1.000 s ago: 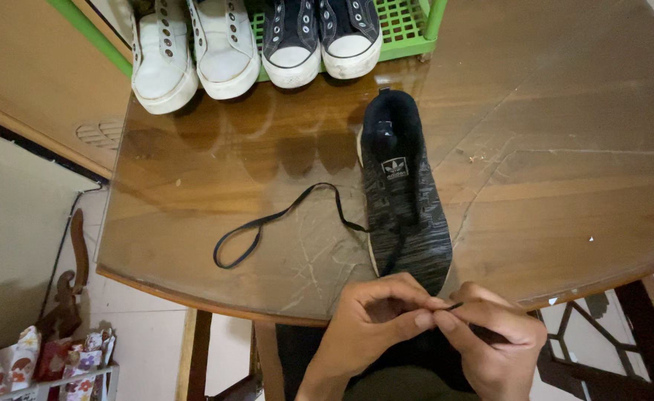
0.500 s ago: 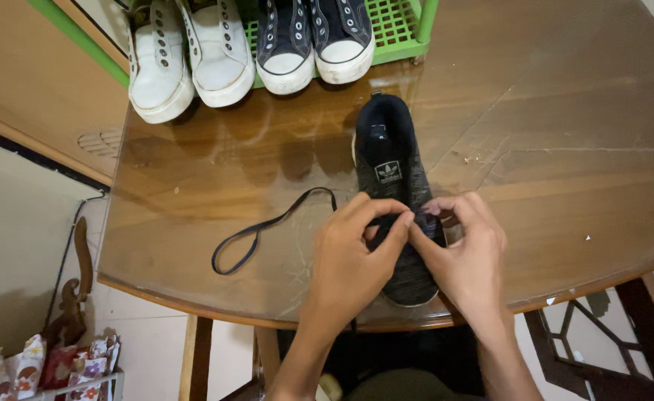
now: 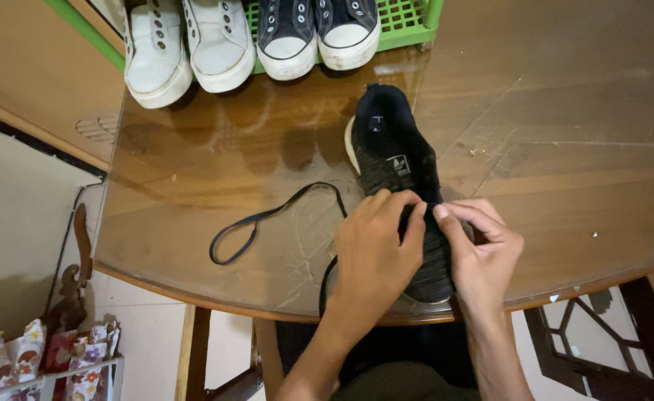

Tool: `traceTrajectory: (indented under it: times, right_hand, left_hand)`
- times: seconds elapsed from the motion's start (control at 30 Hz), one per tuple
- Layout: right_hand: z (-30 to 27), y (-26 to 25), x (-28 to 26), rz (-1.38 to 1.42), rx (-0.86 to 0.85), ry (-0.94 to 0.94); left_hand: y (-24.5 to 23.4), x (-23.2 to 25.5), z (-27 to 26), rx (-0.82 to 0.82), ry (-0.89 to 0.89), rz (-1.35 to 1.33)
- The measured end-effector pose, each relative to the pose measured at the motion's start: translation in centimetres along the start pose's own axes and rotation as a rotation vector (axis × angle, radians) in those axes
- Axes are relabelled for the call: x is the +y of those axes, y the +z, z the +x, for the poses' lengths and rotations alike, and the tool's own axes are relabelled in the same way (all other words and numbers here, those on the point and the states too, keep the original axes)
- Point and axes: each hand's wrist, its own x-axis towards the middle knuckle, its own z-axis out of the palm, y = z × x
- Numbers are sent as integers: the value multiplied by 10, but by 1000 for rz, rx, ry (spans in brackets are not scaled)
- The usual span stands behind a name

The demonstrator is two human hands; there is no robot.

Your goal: The person threads a black shoelace through the eyelets of a single black sneaker placed on a wooden table. They pull the lace through each eyelet in sequence, adjusting tension and alignment, but do not tie a final knot or complete the lacing within the clip.

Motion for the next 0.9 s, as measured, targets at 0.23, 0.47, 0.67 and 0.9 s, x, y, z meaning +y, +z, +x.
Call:
traceTrajectory:
  times: [0.23,0.47,0.67,0.9]
  right_hand:
    - [-1,-2,10,230,13,95]
    - [0,-5,12,263,16,164]
    - [1,-4,7,286,26,181]
    - [-2,0,-6,47,-30,28]
  left_hand:
    - [-1,6,-3,-19,5,35]
    - [-5,5,-2,-45,29,61]
    - [-3,5,0,-89,32,93]
    - [0,1,-4,-54,-19,99]
